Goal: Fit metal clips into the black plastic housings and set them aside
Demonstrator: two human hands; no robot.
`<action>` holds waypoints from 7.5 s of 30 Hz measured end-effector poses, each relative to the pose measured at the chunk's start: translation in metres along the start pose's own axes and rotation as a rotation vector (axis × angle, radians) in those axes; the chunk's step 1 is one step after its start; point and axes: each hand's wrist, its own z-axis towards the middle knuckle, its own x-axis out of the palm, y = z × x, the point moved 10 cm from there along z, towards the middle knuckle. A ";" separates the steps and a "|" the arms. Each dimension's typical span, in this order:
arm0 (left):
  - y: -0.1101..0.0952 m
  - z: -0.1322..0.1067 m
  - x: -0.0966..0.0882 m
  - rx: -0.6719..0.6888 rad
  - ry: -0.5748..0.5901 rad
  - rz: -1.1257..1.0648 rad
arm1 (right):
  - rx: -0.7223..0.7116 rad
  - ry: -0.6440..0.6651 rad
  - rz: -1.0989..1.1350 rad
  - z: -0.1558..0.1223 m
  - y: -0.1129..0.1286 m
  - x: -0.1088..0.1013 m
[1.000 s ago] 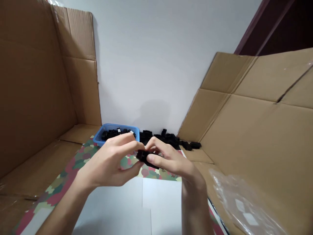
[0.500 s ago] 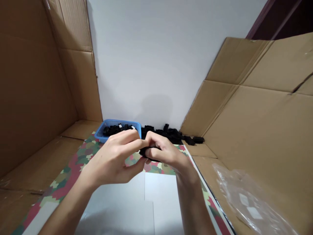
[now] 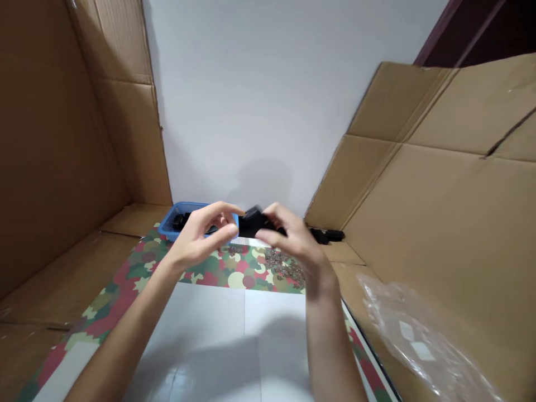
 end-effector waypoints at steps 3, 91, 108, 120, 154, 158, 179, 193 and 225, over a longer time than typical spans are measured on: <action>0.024 0.000 0.045 -0.128 0.207 0.109 | -0.077 -0.337 0.162 -0.007 0.001 -0.038; -0.010 -0.015 0.034 -0.059 -0.585 -0.755 | -0.108 -0.189 0.805 0.018 -0.009 0.006; -0.002 -0.017 0.035 -0.142 -0.616 -0.901 | -0.067 -0.219 0.866 0.017 -0.015 0.017; -0.001 -0.016 0.035 -0.171 -0.614 -0.912 | -0.051 -0.250 0.819 0.016 -0.015 0.017; 0.002 -0.021 0.032 -0.169 -0.674 -0.750 | -0.003 -0.349 0.751 0.012 -0.018 0.007; 0.004 -0.021 0.032 -0.165 -0.690 -0.720 | -0.017 -0.344 0.720 0.010 -0.015 0.007; 0.009 -0.008 0.028 -0.145 -0.504 -0.587 | 0.055 -0.217 0.987 0.016 -0.024 0.038; 0.054 -0.015 -0.044 -0.183 -0.766 -0.743 | 0.290 -0.230 0.394 0.060 -0.128 0.030; 0.049 -0.041 -0.102 -0.095 -1.052 -0.885 | 0.742 -0.131 -1.145 -0.006 -0.305 -0.115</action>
